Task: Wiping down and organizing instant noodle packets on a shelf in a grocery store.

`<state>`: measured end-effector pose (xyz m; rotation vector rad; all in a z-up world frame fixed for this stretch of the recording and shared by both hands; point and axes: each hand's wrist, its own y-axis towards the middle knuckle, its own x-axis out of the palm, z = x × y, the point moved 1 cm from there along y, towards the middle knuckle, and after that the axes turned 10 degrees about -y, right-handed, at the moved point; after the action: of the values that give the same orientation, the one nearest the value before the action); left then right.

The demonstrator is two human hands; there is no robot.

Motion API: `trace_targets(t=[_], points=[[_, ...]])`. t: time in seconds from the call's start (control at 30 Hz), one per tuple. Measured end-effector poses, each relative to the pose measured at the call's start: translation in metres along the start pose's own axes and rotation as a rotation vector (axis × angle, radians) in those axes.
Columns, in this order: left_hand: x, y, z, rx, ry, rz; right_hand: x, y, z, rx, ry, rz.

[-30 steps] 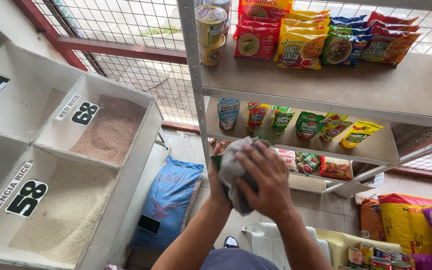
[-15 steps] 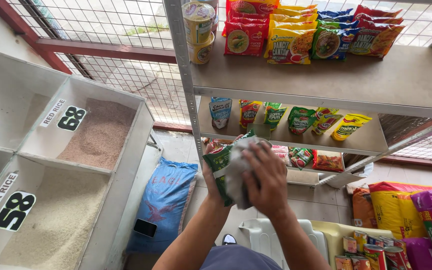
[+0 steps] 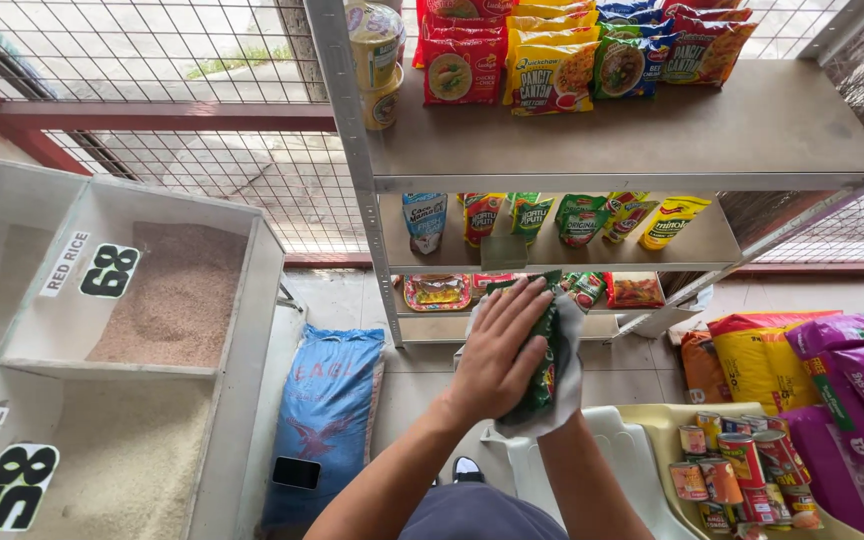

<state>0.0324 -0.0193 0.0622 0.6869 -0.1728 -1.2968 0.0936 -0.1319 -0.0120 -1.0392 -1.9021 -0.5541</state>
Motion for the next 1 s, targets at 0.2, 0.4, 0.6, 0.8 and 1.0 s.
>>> trace_targets(t=[0.2,0.4,0.6,0.8,1.0], points=[[-0.024,-0.014,-0.006,0.024,0.094,-0.013,0.087,-0.026,-0.012,-0.029,0.023,-0.041],[-0.028,-0.025,-0.030,-0.630,-0.556,0.009,0.036,-0.049,0.018,-0.110,-0.148,0.115],[-0.043,-0.030,-0.039,-0.725,-0.579,0.086,-0.006,-0.061,0.025,-0.122,-0.365,0.325],[-0.048,-0.045,-0.056,-0.893,-1.495,0.183,-0.004,-0.041,0.001,-0.192,-0.380,0.500],[-0.033,-0.039,-0.063,-0.882,-1.379,0.193,0.024,-0.039,-0.024,-0.423,-0.615,0.415]])
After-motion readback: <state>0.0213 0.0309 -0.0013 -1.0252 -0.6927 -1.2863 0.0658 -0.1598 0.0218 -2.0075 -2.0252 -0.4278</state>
